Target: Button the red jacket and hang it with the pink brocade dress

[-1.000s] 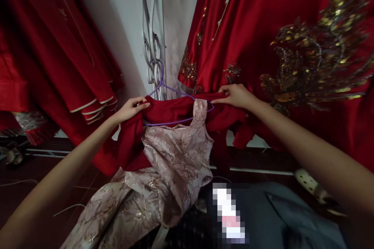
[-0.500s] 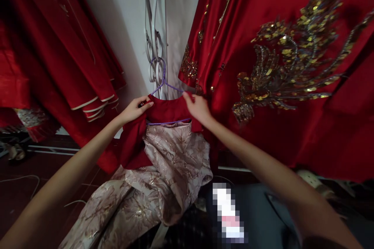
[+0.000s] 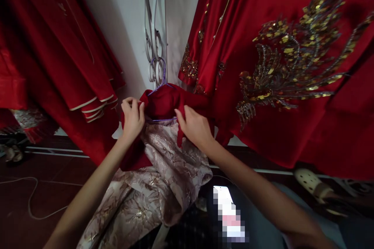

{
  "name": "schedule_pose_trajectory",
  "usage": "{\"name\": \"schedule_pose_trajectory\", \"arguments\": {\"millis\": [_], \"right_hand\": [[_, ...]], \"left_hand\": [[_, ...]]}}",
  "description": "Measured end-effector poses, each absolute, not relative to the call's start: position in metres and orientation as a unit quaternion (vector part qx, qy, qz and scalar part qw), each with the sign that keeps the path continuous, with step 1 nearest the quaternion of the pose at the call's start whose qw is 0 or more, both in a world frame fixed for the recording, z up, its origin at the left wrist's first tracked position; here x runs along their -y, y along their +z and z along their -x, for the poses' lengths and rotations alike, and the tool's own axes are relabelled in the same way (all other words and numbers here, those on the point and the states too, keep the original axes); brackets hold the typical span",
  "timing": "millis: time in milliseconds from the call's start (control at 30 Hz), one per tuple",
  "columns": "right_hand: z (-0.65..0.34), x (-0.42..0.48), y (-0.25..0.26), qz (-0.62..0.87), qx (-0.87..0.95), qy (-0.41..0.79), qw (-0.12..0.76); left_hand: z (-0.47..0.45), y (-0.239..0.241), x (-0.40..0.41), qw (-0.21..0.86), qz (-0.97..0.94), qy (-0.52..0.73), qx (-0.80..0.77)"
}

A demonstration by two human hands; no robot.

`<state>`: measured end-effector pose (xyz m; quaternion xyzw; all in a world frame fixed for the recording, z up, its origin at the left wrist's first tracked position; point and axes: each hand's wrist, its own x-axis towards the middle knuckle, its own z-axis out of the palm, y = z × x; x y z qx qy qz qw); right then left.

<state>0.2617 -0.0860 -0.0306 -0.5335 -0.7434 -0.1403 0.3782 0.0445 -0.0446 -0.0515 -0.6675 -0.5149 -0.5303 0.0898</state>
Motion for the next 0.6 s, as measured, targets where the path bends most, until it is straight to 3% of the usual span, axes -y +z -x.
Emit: {"name": "schedule_pose_trajectory", "arguments": {"millis": [133,233,467,600], "right_hand": [[-0.287,0.08,-0.027,0.479,0.706,0.083,0.515],[-0.286,0.066,-0.029,0.452,0.689,0.251,0.508],[-0.229,0.049,-0.064,0.389,0.714,0.321,0.485],[-0.22,0.05,-0.077,0.356,0.714,0.375,0.471]], "left_hand": [[-0.049,-0.067,0.055,-0.024,0.617,-0.549,0.563],[-0.054,-0.068,0.051,-0.083,0.604,-0.568,0.554],[-0.082,-0.061,0.066,-0.14,0.758,-0.416,0.481],[-0.078,-0.071,0.075,-0.198,0.763,-0.429,0.441]]}}
